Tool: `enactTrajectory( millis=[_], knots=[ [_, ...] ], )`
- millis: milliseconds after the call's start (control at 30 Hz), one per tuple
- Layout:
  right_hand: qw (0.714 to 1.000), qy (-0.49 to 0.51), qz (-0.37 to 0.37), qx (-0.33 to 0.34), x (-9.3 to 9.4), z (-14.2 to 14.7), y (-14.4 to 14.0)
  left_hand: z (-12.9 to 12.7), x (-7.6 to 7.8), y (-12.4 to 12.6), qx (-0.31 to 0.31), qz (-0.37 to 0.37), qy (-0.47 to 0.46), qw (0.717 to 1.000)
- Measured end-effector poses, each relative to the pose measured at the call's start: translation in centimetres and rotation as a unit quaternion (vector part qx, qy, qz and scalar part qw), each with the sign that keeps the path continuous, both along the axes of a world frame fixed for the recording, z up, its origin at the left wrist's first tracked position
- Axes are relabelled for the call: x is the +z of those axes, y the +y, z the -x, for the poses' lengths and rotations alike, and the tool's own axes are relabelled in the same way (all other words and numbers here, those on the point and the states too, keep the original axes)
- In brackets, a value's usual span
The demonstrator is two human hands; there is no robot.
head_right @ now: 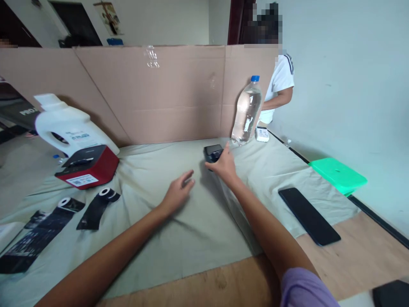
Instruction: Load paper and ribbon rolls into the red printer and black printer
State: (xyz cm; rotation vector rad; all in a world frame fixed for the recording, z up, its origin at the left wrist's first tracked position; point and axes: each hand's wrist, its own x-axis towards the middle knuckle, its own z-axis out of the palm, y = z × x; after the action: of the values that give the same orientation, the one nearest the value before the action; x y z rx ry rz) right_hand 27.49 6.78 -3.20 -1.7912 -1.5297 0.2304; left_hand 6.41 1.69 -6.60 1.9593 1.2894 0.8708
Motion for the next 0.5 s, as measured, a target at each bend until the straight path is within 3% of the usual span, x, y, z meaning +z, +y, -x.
enactTrajectory(
  millis=[67,200,367,500],
  knots=[
    [0.998,0.004,-0.008,0.059,0.1,3.6,-2.6,1.5,0.7,1.2,0.049,0.008,-0.103,0.993],
    [0.997,0.010,-0.015,0.078,-0.2,9.0,-6.1,4.1,1.2,2.2,0.060,0.002,-0.141,0.988],
    [0.996,0.030,0.038,0.072,-1.4,10.3,-7.9,5.0,-0.4,1.8,0.056,0.029,-0.145,0.987],
    [0.990,0.043,0.065,0.114,-2.4,10.2,-8.8,5.6,-1.6,1.3,0.085,0.046,-0.115,0.989]
  ],
)
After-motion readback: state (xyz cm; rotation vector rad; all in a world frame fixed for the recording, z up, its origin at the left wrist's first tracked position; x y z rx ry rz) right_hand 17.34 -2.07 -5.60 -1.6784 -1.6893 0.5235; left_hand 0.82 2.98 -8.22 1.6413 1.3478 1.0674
